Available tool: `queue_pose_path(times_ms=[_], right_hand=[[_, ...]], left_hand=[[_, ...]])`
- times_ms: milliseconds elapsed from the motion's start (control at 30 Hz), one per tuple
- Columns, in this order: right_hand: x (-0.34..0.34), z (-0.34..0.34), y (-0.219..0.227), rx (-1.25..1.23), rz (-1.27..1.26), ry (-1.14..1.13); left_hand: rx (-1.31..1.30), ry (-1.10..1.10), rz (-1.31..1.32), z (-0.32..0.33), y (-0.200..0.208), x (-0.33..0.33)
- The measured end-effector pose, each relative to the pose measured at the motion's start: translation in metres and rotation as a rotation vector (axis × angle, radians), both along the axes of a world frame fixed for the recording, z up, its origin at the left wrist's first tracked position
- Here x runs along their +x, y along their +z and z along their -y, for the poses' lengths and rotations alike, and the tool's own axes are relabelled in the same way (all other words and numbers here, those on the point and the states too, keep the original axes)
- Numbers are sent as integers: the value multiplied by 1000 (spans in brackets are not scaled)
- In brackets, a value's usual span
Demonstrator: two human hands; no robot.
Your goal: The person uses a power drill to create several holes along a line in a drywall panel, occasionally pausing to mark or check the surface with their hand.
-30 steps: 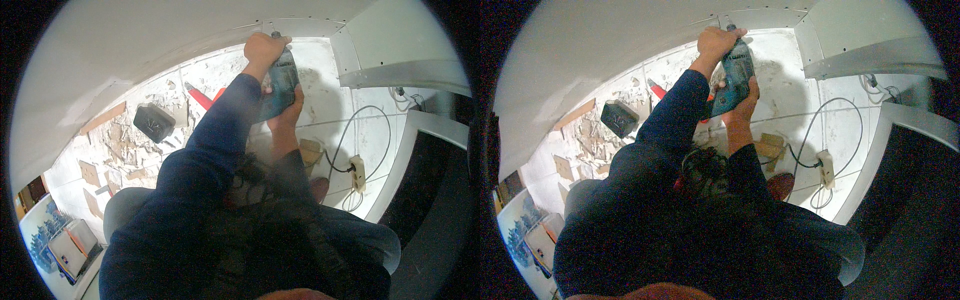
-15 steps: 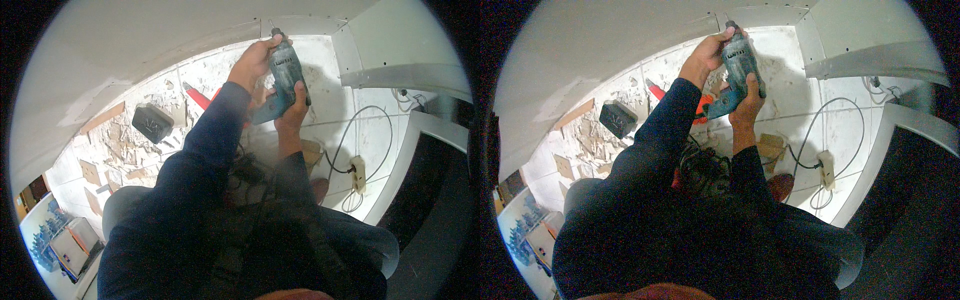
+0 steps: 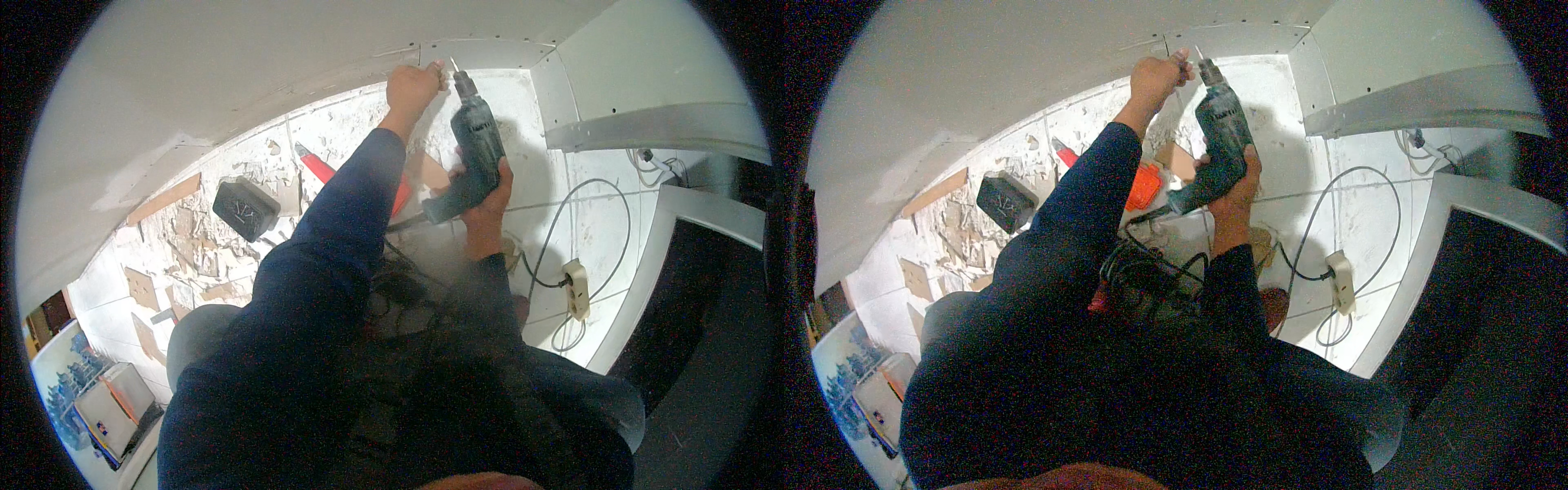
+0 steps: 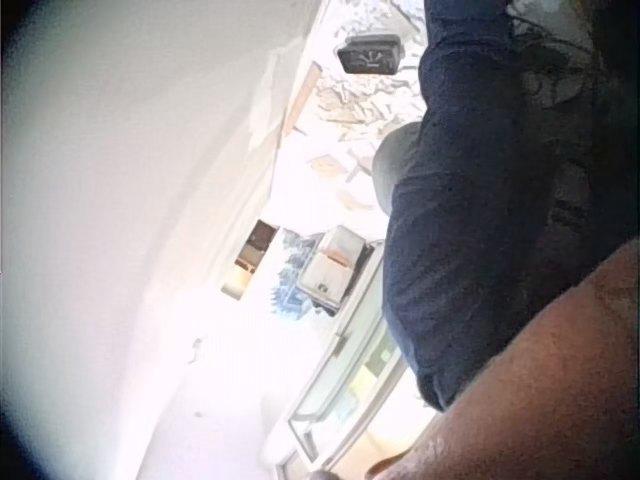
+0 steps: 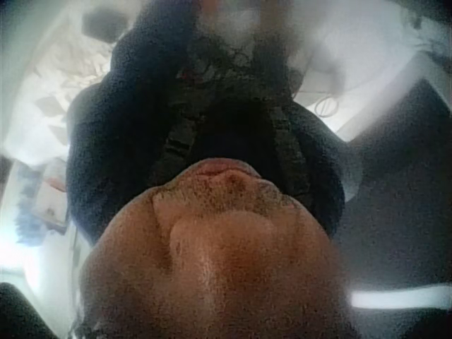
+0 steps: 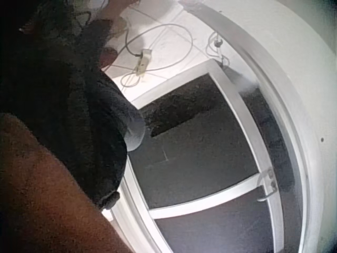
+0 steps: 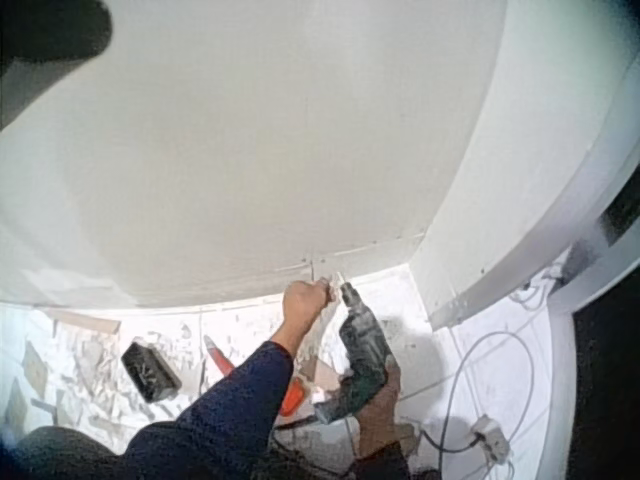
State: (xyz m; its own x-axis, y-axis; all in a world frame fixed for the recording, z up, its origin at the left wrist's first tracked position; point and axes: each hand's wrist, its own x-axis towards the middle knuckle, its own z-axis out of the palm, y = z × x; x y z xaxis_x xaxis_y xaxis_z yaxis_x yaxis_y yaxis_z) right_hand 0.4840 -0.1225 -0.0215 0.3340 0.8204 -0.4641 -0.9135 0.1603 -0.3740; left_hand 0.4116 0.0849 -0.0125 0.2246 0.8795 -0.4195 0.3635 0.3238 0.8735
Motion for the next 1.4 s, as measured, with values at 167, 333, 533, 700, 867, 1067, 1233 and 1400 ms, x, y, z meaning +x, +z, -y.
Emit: queue_pose_path(times_ms=[167, 333, 533, 700, 867, 1067, 1233, 1400], right_hand=[[3, 16, 4, 48, -41, 57], [15, 28, -4, 55, -75, 69], [19, 37, -9, 81, -28, 33], [24, 42, -3, 79, -15, -40], [31, 50, 0, 68, 62, -2], [18, 36, 7, 45, 29, 178], [-4, 14, 28, -142, 170, 397], [-80, -30, 53, -247, 391, 716]], left_hand=[[540, 20, -594, -22, 5, 1], [594, -110, -688, -28, 11, -10], [605, -49, -652, -37, 4, -41], [553, 13, -770, -26, 20, -52], [545, 29, -669, -16, 26, -53], [661, -173, -951, -48, 20, -70], [-197, -797, -589, -66, 70, -111], [-160, -1083, -1218, -93, 121, -219]])
